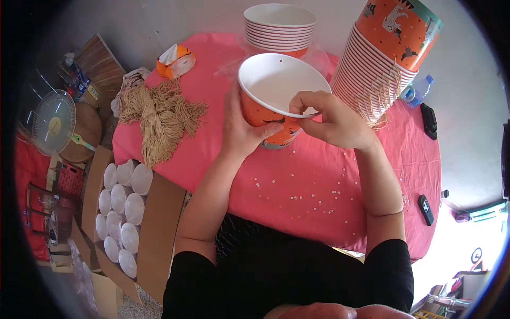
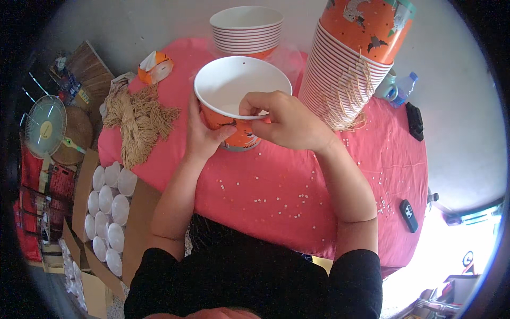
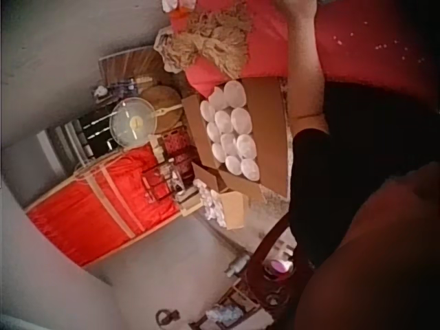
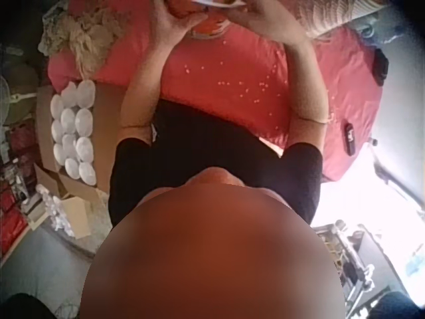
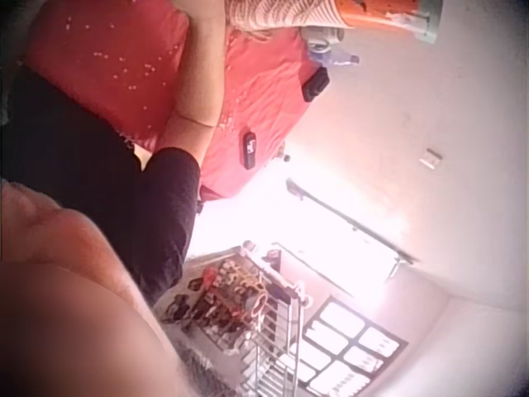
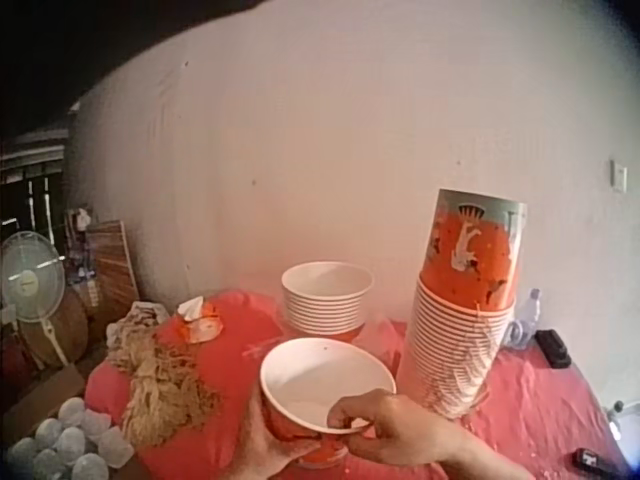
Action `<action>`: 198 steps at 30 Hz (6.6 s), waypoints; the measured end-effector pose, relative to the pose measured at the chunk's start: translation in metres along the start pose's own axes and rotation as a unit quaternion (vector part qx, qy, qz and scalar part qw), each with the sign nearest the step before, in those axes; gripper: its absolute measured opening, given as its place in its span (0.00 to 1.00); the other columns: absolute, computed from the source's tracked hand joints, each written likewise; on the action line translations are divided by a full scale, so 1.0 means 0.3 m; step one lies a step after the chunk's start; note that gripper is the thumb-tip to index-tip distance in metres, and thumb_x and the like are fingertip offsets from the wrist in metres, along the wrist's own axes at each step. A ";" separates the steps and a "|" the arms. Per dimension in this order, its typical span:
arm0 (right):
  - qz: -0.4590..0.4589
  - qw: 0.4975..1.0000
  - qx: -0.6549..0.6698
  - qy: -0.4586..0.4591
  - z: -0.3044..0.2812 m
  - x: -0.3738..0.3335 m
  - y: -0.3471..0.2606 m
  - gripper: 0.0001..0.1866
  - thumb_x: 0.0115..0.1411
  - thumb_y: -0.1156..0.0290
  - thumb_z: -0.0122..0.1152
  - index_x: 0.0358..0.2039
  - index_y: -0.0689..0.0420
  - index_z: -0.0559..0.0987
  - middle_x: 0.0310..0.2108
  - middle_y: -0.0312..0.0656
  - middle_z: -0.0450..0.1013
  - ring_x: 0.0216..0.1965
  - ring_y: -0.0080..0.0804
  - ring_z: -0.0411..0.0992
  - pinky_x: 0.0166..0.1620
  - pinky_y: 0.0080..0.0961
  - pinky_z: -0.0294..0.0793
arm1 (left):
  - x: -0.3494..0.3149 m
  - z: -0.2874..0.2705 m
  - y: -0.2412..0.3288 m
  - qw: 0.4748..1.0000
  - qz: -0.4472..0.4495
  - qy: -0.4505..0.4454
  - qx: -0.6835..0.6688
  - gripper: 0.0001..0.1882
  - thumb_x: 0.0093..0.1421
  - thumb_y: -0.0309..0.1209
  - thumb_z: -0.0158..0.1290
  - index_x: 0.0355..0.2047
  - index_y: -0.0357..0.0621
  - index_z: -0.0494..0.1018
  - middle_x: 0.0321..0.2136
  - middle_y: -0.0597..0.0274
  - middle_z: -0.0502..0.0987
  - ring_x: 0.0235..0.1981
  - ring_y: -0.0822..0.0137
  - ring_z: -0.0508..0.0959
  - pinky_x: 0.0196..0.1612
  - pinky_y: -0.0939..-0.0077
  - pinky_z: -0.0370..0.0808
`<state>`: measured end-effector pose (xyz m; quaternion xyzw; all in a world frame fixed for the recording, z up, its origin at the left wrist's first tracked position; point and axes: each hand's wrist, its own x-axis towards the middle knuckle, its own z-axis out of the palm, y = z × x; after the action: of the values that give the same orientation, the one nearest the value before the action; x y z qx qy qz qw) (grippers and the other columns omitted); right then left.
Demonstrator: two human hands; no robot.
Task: Tying elastic strings to decorated paper cups for packaging assembly.
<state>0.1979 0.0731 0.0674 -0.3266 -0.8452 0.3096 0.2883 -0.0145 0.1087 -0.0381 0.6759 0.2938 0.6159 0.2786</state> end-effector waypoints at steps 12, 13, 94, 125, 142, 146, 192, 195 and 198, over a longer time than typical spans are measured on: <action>-0.054 0.987 -0.139 0.062 0.037 -0.003 -0.006 0.08 0.52 0.79 0.62 0.33 0.62 0.74 0.32 0.46 0.74 0.36 0.40 0.74 0.41 0.32 0.73 | 0.012 -0.013 -0.011 1.000 -0.019 -0.023 -0.004 0.65 0.38 0.54 0.72 0.67 0.39 0.45 0.61 0.50 0.60 0.62 0.55 0.62 0.63 0.59 0.63; -0.027 0.989 -0.133 0.055 0.034 -0.010 -0.011 0.09 0.52 0.79 0.61 0.34 0.62 0.74 0.32 0.46 0.75 0.36 0.43 0.75 0.40 0.33 0.73 | 0.015 -0.010 -0.003 0.998 -0.042 -0.037 -0.041 0.66 0.38 0.53 0.73 0.67 0.38 0.45 0.61 0.52 0.59 0.63 0.57 0.60 0.65 0.60 0.59; -0.065 0.994 -0.086 0.030 0.036 -0.083 -0.141 0.03 0.53 0.80 0.63 0.29 0.60 0.79 0.23 0.40 0.74 0.26 0.32 0.71 0.31 0.27 0.69 | -0.217 0.030 0.309 0.992 -0.100 0.059 -0.039 0.14 0.56 0.18 0.59 0.40 0.37 0.67 0.26 0.66 0.78 0.21 0.87 0.69 0.23 0.89 0.66; -0.023 0.940 -0.241 0.238 -0.056 -0.079 -0.110 0.05 0.52 0.75 0.58 0.30 0.58 0.78 0.22 0.46 0.74 0.24 0.38 0.75 0.30 0.31 0.74 | -0.209 -0.072 0.343 0.981 -0.154 -0.061 0.105 0.17 0.55 0.25 0.62 0.43 0.39 0.70 0.27 0.64 0.76 0.23 0.78 0.72 0.25 0.81 0.69; -0.359 0.852 0.368 0.096 -0.340 -0.290 -0.166 0.10 0.69 0.66 0.41 0.38 0.58 0.70 0.33 0.42 0.78 0.13 0.21 0.56 0.24 0.17 0.60 | -0.232 -0.176 0.317 0.873 -0.288 -0.126 -0.372 0.11 0.65 0.23 0.49 0.47 0.37 0.73 0.36 0.54 0.80 0.34 0.67 0.81 0.36 0.76 0.78; -0.433 0.848 0.285 -0.111 -0.300 -0.263 -0.189 0.09 0.58 0.64 0.64 0.27 0.55 0.78 0.16 0.39 0.76 0.10 0.26 0.70 0.15 0.14 0.62 | -0.214 -0.139 0.344 0.842 -0.298 -0.128 -0.430 0.12 0.65 0.21 0.47 0.48 0.36 0.72 0.41 0.49 0.80 0.39 0.61 0.82 0.39 0.71 0.80; -0.145 0.989 0.024 0.026 0.206 -0.107 -0.223 0.08 0.51 0.84 0.63 0.32 0.63 0.75 0.28 0.44 0.73 0.29 0.37 0.74 0.32 0.28 0.73 | -0.136 0.009 0.350 0.824 -0.109 0.200 -0.519 0.11 0.64 0.35 0.47 0.42 0.45 0.72 0.43 0.63 0.74 0.46 0.67 0.72 0.52 0.68 0.69; -0.201 0.978 0.042 0.029 0.221 -0.098 -0.211 0.08 0.51 0.83 0.64 0.32 0.63 0.76 0.28 0.44 0.73 0.32 0.40 0.74 0.35 0.31 0.74 | -0.111 0.011 0.344 0.806 -0.107 0.200 -0.547 0.11 0.64 0.36 0.47 0.41 0.44 0.72 0.42 0.63 0.74 0.45 0.67 0.72 0.52 0.68 0.69; -0.163 0.987 0.006 -0.012 0.219 -0.105 -0.194 0.07 0.51 0.82 0.64 0.32 0.63 0.76 0.29 0.44 0.74 0.34 0.43 0.74 0.38 0.32 0.74 | -0.088 0.009 0.355 0.787 -0.120 0.210 -0.567 0.11 0.64 0.36 0.47 0.41 0.43 0.73 0.39 0.63 0.74 0.43 0.68 0.72 0.50 0.70 0.69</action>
<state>0.1504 -0.0064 0.0578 -0.1795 -0.8886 0.2672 0.3268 -0.0080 0.0175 0.0226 0.2098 0.0214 0.7601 0.6147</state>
